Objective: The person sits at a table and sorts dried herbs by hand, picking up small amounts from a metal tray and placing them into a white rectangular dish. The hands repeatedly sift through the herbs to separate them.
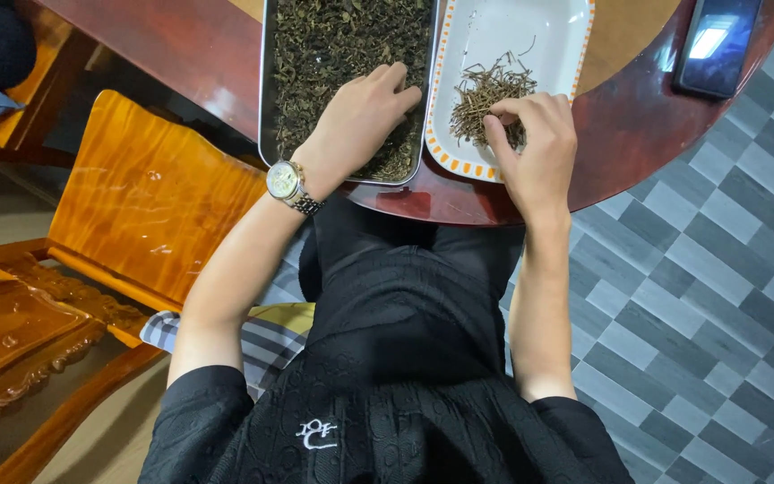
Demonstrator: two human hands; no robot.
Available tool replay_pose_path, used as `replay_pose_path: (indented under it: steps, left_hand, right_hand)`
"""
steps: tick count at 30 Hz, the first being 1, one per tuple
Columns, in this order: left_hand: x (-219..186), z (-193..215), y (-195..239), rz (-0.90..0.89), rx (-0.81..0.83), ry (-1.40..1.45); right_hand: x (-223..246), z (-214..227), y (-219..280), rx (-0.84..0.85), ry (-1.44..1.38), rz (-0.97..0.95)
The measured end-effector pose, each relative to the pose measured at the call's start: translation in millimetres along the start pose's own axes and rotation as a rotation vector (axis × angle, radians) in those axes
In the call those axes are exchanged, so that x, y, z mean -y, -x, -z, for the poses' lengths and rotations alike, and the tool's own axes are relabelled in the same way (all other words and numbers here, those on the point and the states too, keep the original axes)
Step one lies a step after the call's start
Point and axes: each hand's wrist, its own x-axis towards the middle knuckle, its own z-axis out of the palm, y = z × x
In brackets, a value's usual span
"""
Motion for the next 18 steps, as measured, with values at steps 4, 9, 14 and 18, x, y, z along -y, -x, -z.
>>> replay_pose_path:
  steps: [4,9,14,18]
  left_hand:
    - [-1.3,2.8,2.2,0.006,0.033,-0.061]
    - [-1.0,-2.9,0.9,-0.001,0.037,-0.088]
    - [-0.6,-11.0,1.3,0.032,0.033,-0.119]
    - [-2.5,-13.1,3.7,0.039,0.039,-0.144]
  right_hand:
    - [1.5,-0.8,-0.4,0.009,0.007,-0.006]
    - [0.9,-1.1,0.5,0.007,0.007,0.004]
    - [3.5,-1.3,-0.4,0.021,0.002,-0.002]
    - [5.8,-0.5,-1.3,0.027,-0.005,0.011]
